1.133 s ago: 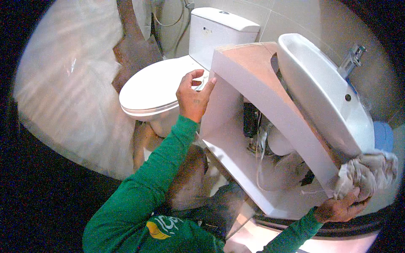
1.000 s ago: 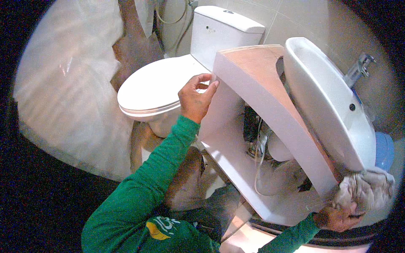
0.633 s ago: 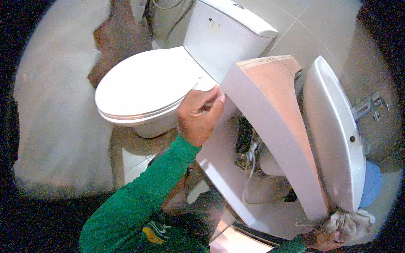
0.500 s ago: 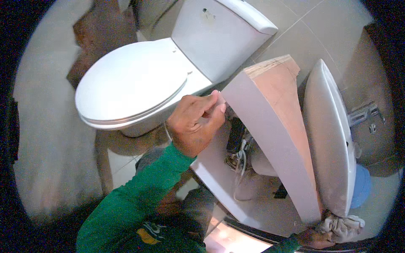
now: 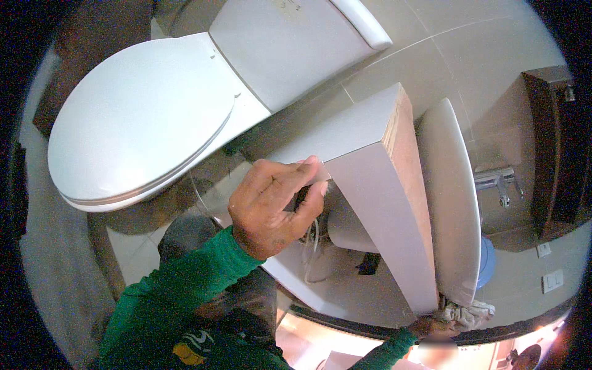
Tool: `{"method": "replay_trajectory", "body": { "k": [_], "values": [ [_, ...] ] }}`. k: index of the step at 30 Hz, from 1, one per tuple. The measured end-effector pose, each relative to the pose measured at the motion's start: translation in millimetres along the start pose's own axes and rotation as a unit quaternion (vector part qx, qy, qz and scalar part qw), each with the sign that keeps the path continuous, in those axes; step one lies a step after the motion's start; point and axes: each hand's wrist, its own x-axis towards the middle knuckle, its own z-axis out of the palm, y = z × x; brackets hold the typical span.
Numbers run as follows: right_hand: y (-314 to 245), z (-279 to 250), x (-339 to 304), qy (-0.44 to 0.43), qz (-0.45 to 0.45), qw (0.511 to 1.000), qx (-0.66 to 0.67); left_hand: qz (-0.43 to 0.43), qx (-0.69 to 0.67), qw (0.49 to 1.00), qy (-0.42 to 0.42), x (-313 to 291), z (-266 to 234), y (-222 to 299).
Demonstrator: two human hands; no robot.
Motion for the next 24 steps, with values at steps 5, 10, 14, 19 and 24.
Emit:
{"method": "replay_trajectory", "body": {
  "k": [5, 10, 14, 19, 24],
  "values": [
    [-8.0, -1.4, -1.1, 0.000, 0.001, 1.000, 0.008, -0.027, 0.004, 0.999, -0.025, -1.2, -9.4, 2.8],
    [-14.6, -2.1, -1.9, 0.002, 0.001, 1.000, 0.014, -0.021, -0.018, 1.000, -0.005, 0.7, -5.7, -2.7],
    [-20.8, 4.0, -5.9, 0.001, 0.001, 1.000, 0.026, -0.023, -0.007, 1.000, -0.003, 8.2, -8.2, -9.3],
    [-30.4, 5.5, 0.5, 0.004, -0.012, 0.999, 0.045, 0.011, 0.005, 1.000, 0.004, 2.1, -5.8, -12.4],
    [-23.9, 13.2, -5.9, -0.021, -0.047, 0.994, 0.098, 0.022, -0.002, 0.999, 0.038, -17.9, 7.9, -22.9]
  ]
}}
